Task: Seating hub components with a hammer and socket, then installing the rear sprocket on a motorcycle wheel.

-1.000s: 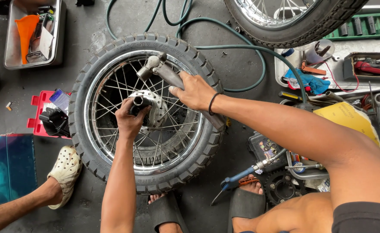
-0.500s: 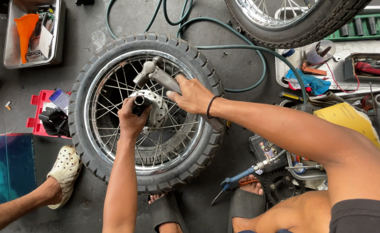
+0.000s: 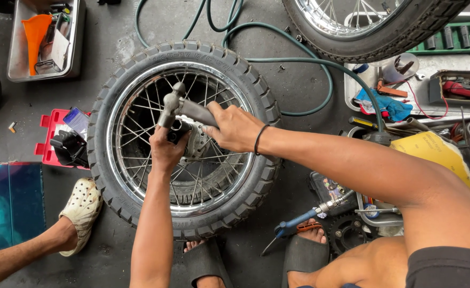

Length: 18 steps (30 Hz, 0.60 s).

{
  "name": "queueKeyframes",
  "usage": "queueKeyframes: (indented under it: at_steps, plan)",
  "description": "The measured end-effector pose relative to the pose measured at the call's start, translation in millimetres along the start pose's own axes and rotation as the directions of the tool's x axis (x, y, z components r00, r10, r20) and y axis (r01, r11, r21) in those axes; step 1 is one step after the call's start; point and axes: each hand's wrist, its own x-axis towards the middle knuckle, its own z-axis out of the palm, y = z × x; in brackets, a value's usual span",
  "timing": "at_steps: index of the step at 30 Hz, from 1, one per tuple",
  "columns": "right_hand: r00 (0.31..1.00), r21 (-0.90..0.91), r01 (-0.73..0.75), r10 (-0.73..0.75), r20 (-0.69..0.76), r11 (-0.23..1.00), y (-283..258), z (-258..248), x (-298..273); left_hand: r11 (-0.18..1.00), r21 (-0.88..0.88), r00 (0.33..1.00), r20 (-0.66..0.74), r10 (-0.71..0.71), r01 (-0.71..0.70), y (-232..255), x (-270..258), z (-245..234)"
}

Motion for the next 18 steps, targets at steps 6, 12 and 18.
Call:
queueKeyframes:
  at_steps: [6,12,18]
  plan:
    - [0.995,-0.192,0.026,-0.008,0.096,0.981,7,19,4,0.996,0.010,0.996,-0.017,-0.091,0.091,-56,-20,13]
    - [0.997,-0.019,0.040,-0.039,0.071,0.999,-33,-9,-3,0.995,0.071,0.996,-0.060,-0.063,0.067,-57,-25,14]
    - [0.840,0.078,0.501,-0.462,-0.285,0.862,-80,-33,-17,0.990,0.064,0.992,-0.031,-0.125,0.127,-31,-16,6]
